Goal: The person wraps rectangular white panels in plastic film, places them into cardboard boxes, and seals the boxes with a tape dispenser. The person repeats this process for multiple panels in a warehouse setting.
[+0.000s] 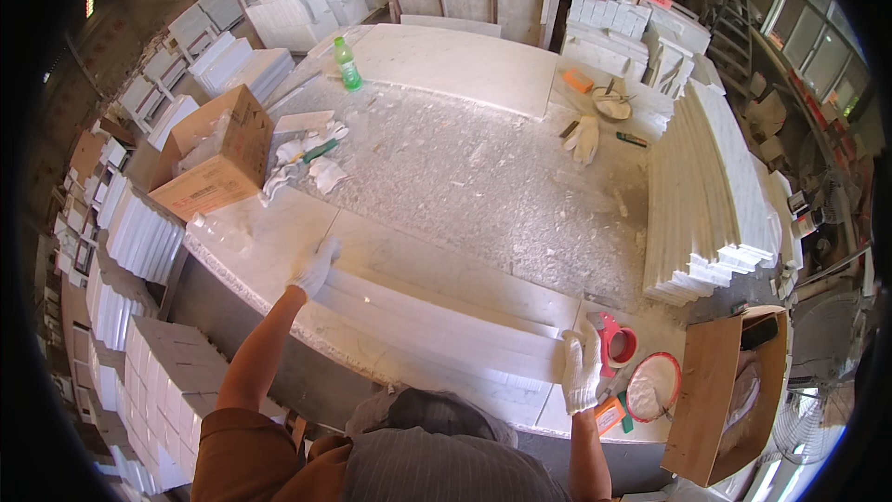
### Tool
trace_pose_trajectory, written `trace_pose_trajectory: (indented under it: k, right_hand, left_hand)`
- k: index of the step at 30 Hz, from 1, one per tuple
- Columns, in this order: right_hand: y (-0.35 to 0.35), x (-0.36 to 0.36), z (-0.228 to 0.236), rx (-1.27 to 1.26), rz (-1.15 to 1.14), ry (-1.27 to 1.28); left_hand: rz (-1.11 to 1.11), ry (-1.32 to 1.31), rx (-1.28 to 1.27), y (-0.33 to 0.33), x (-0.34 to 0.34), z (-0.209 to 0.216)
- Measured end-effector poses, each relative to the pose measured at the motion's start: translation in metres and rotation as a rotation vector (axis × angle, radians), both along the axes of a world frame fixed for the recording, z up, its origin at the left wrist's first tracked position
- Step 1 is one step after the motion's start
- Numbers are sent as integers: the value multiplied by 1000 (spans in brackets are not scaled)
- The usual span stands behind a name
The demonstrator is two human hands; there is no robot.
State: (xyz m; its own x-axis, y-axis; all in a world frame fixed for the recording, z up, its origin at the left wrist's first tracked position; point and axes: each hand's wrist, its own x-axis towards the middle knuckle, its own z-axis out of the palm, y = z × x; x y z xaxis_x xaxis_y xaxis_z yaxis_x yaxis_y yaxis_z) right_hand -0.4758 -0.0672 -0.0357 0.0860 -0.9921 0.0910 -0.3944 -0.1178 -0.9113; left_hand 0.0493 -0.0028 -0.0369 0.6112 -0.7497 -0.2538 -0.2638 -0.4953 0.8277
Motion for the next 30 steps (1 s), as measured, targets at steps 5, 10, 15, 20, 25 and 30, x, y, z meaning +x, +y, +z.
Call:
trace_pose_trajectory:
  k: [5, 10, 15, 20, 25, 30]
  right_hand:
    - [-2, -7, -8, 34, -18, -33]
    - [-2, -5, -2, 192, -43, -96]
    - [-1, -2, 11, 221, -109, -143]
    - [-1, -12, -5, 428, -171, -414]
    - [-15, -34, -4, 887, -373, -507]
    - [-61, -31, -1, 1580, -253, -583]
  left_hand:
    - [29, 747, -50, 0, 8, -11]
    - [11, 794, 293, 6, 14, -19]
    - [-145, 1130, 573, -8, 26, 2]
    - [-25, 1111, 834, -7, 47, -18]
    - [32, 1121, 1007, -40, 31, -10]
    - [-146, 983, 1101, -60, 22, -27]
